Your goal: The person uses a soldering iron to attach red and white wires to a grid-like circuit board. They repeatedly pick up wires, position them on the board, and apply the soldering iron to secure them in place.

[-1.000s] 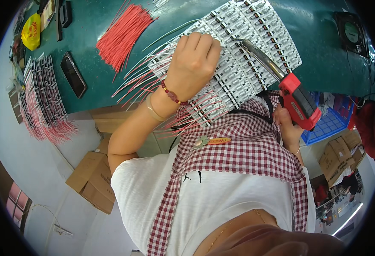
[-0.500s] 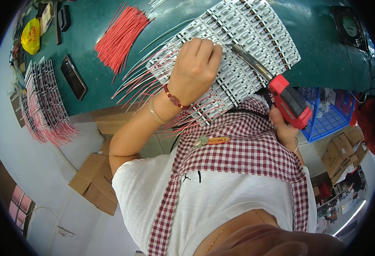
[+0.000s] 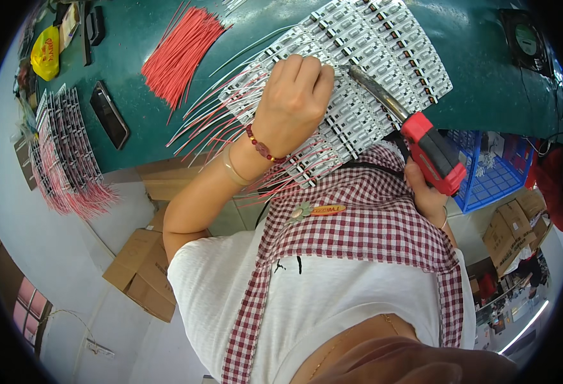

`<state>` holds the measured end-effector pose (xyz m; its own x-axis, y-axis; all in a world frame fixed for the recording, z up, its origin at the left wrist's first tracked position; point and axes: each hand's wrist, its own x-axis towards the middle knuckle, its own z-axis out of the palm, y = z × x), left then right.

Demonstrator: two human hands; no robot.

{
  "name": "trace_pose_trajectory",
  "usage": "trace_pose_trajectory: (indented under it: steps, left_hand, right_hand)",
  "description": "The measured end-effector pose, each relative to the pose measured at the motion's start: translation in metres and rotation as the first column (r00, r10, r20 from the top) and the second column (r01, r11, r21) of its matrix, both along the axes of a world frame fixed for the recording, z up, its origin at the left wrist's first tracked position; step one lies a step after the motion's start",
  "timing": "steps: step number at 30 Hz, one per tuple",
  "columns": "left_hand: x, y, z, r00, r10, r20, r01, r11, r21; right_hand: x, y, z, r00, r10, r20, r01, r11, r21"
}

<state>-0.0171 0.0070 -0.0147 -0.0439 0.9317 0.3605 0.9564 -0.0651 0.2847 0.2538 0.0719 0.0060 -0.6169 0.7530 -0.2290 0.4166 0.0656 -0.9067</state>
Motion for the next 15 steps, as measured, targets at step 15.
trace_pose_trajectory:
  steps: [15]
  left_hand:
    - [-0.002, 0.002, 0.005, 0.995, -0.011, -0.097, 0.01, 1.0, -0.012]
  right_hand:
    - [0.014, 0.001, 0.004, 0.972, -0.18, -0.15, 0.133, 0.951, -0.279]
